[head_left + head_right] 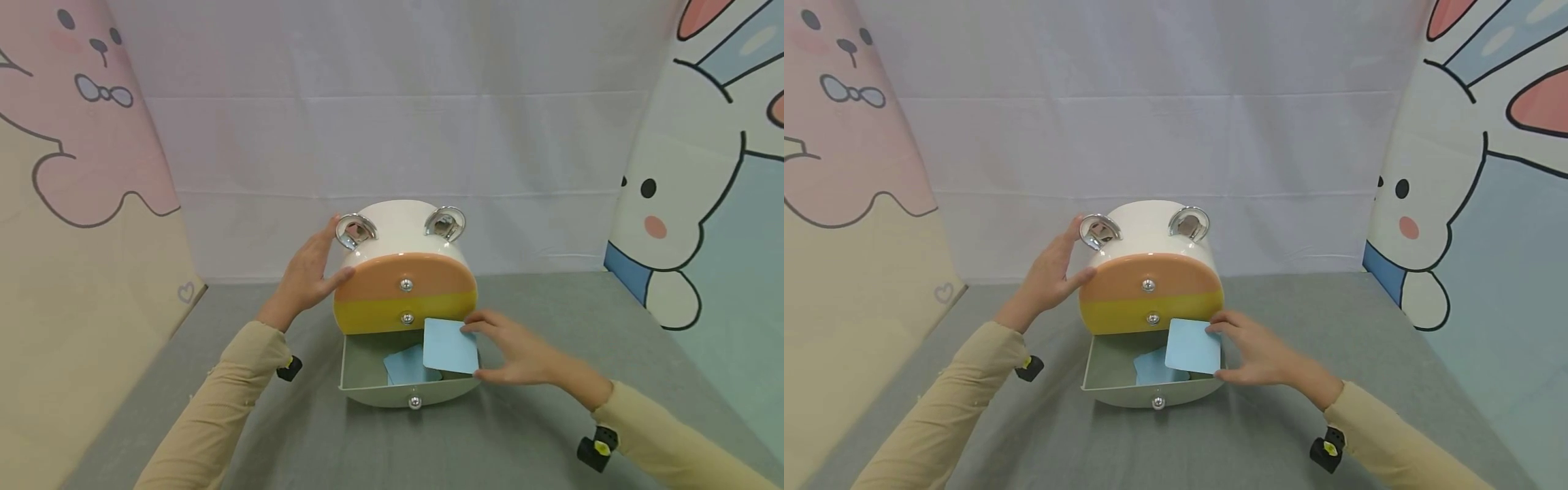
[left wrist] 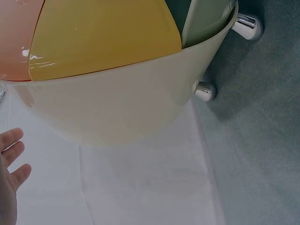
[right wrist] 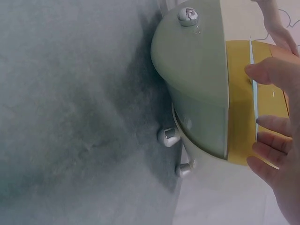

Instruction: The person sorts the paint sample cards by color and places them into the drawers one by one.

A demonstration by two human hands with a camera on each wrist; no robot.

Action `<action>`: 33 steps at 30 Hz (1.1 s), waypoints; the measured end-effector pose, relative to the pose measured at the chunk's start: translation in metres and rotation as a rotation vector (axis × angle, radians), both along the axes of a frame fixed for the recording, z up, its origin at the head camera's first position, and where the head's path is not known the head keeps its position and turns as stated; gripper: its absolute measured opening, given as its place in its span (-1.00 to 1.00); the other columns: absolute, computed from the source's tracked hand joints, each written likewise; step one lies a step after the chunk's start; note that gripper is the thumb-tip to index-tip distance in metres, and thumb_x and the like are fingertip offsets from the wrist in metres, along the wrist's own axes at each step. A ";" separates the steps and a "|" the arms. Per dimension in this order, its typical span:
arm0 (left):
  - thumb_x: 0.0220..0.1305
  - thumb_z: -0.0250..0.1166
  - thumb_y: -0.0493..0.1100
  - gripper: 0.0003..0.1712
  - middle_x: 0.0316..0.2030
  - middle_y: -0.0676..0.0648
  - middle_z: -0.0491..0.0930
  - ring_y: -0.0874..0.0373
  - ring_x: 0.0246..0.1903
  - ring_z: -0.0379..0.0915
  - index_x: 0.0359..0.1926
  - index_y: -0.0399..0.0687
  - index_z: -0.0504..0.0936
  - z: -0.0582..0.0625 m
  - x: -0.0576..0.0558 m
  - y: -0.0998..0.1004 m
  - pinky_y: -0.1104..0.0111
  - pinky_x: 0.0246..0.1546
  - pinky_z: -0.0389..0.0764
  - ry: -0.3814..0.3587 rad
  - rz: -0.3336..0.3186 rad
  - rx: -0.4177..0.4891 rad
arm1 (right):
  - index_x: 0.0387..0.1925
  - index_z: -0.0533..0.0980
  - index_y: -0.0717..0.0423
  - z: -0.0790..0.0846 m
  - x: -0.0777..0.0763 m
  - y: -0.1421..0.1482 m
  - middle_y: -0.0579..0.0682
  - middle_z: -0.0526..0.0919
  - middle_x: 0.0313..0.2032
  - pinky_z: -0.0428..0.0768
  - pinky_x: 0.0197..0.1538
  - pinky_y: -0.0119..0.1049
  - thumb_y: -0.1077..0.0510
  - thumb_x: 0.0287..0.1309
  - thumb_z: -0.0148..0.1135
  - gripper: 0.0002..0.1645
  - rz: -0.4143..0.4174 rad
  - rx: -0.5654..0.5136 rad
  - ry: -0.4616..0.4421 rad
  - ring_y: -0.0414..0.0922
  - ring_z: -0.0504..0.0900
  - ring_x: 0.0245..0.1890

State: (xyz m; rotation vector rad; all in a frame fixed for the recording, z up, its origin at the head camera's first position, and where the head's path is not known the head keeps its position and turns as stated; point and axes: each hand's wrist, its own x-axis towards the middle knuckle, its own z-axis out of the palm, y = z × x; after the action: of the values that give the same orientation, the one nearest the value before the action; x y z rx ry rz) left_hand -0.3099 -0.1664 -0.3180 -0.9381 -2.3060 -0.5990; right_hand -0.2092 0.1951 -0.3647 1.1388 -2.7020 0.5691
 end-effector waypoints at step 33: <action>0.15 -0.23 0.49 0.03 0.34 -0.13 0.10 -0.09 0.20 0.18 0.42 -0.06 -0.18 -0.001 -0.001 -0.001 0.05 0.17 0.22 -0.012 0.004 0.000 | 0.10 0.37 0.21 -0.019 -0.013 -0.037 0.06 0.34 0.15 0.35 0.15 -0.04 -0.01 -0.14 0.38 -0.25 0.079 -0.043 -0.109 -0.06 0.31 0.13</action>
State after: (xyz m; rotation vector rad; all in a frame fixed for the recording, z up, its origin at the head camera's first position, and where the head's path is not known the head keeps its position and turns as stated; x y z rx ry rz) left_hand -0.3109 -0.1672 -0.3194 -0.9326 -2.3184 -0.6043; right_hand -0.2218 0.1580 -0.3841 1.2422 -2.7300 0.7179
